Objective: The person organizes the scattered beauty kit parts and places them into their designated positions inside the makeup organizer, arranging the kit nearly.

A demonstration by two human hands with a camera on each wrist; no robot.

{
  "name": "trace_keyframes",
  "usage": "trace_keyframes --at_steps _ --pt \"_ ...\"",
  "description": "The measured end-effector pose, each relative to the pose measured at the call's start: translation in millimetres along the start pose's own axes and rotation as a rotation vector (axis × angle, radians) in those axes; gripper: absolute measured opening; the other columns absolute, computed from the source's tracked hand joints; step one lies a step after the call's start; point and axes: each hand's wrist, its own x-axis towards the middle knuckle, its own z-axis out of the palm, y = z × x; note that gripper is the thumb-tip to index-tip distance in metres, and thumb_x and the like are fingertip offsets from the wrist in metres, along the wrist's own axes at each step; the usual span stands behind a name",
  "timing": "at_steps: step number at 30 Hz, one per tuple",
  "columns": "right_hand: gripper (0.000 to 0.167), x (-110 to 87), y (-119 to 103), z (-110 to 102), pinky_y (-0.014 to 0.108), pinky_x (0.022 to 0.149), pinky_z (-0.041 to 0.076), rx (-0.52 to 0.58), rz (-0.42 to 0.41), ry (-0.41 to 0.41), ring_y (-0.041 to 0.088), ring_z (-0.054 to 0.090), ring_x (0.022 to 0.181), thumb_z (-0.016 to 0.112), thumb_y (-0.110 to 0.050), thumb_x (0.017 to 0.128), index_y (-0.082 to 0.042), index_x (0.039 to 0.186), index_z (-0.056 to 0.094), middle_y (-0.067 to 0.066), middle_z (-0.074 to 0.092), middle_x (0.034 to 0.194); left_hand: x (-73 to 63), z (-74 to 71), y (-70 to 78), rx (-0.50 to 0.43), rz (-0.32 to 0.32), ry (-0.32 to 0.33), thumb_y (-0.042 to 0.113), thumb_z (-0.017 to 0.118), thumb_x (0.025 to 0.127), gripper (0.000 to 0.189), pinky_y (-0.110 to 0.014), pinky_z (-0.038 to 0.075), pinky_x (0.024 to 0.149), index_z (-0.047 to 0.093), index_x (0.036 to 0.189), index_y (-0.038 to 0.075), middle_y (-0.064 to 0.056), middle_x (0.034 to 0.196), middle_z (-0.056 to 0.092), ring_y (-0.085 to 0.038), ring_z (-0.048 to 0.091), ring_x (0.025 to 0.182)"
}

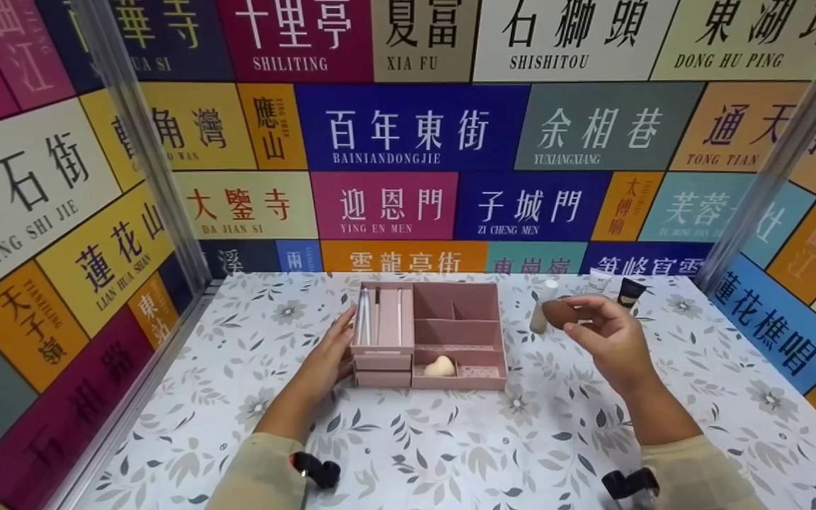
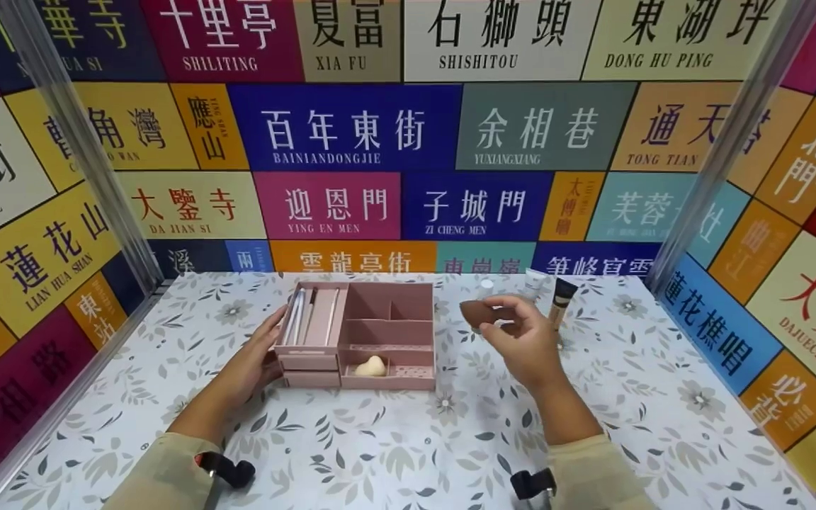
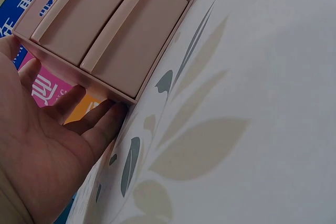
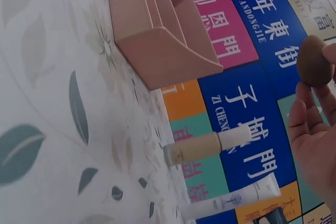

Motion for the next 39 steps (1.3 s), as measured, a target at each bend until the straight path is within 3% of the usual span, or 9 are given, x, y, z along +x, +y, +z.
trace_keyframes --at_steps 5,13,18,26,32,39 --pt "0.036 2.6 -2 13 0.019 0.085 0.062 -0.049 0.010 -0.081 0.010 0.071 0.103 0.072 0.013 0.093 0.015 0.128 0.064 -0.002 0.072 0.118 -0.9 0.1 -1.1 -0.006 0.006 0.005 0.058 0.038 0.112 0.052 -0.059 0.037 0.129 0.028 0.164 0.057 -0.001 0.180 0.023 -0.039 0.041 0.158" --pt "0.036 9.8 -2 40 0.023 0.084 0.064 -0.130 0.100 -0.148 0.017 0.073 0.096 0.076 0.004 0.095 0.006 0.130 0.068 -0.003 0.073 0.114 -1.2 0.3 -1.8 -0.009 0.007 0.005 0.056 0.038 0.113 0.052 -0.059 0.037 0.128 0.028 0.164 0.057 -0.003 0.180 0.023 -0.041 0.041 0.158" --pt "0.035 12.0 0 54 0.023 0.085 0.063 -0.158 0.107 -0.186 0.022 0.073 0.098 0.077 -0.002 0.096 0.000 0.130 0.070 0.000 0.074 0.118 -3.1 0.1 -2.0 -0.016 0.028 0.002 0.053 0.038 0.114 0.053 -0.059 0.037 0.128 0.028 0.166 0.052 -0.006 0.179 0.025 -0.041 0.042 0.157" --pt "0.038 6.8 13 57 0.023 0.088 0.062 -0.124 0.173 -0.232 0.016 0.071 0.107 0.078 -0.003 0.095 0.003 0.131 0.069 0.011 0.070 0.126 -2.0 0.6 -3.4 -0.024 0.023 0.010 0.053 0.039 0.113 0.053 -0.058 0.038 0.128 0.030 0.165 0.052 -0.006 0.179 0.025 -0.042 0.043 0.157" --pt "0.040 3.5 21 57 0.024 0.084 0.062 -0.249 0.254 -0.267 0.022 0.074 0.101 0.080 -0.013 0.095 -0.006 0.133 0.071 0.021 0.071 0.130 -2.9 0.6 -2.2 -0.013 0.012 0.005 0.055 0.039 0.113 0.055 -0.060 0.037 0.128 0.027 0.167 0.051 -0.005 0.180 0.024 -0.042 0.040 0.158" --pt "0.040 0.6 29 63 0.025 0.080 0.064 -0.297 0.244 -0.316 0.028 0.079 0.097 0.078 -0.004 0.091 -0.004 0.130 0.072 0.024 0.074 0.125 -3.3 0.1 -0.5 0.005 0.009 0.006 0.057 0.038 0.112 0.057 -0.060 0.038 0.127 0.025 0.168 0.050 -0.005 0.180 0.025 -0.041 0.042 0.157"
